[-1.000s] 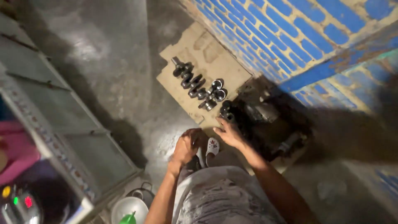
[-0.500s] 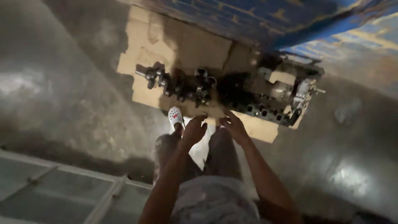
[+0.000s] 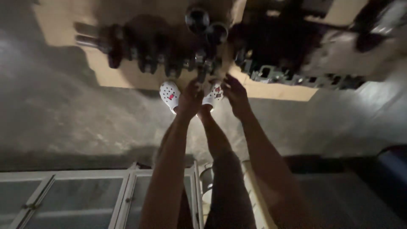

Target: Organize and move engine components including a crankshaft and pistons in a storage area.

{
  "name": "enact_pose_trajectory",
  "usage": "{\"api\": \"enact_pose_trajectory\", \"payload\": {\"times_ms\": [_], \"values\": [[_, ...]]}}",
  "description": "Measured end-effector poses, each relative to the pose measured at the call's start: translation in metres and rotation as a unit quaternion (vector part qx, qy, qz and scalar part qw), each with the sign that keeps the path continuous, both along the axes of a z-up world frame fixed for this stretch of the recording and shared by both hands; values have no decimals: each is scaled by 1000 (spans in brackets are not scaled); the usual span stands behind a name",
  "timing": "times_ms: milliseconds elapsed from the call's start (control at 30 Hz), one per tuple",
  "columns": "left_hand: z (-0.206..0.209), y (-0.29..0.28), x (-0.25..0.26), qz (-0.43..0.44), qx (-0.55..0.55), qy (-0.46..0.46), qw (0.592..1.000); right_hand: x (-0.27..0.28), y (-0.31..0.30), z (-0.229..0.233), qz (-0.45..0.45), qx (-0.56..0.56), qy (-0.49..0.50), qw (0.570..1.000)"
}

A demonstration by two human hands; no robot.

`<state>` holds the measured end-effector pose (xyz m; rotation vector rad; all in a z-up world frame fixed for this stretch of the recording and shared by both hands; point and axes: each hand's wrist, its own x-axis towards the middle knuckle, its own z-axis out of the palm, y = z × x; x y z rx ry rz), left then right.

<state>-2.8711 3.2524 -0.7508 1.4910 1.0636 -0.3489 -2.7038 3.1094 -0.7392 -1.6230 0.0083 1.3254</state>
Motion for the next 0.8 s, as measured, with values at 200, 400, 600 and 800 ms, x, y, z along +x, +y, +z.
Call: {"api": "enact_pose_trajectory", "payload": {"times_ms": [200,400,600,800], "values": [[-72,21,36,73,171,-88,979,-7,44,-70,-120,51,96,987],[-118,34,59,91,130,-106,982,-13,63,-121,-112,4,65,992],[-158,34,70,201,-2,-171,965,-11,61,-147,-101,8,54,993],[-191,46,104,224,33,-161,961,26,93,-142,64,-88,-145,983]]}}
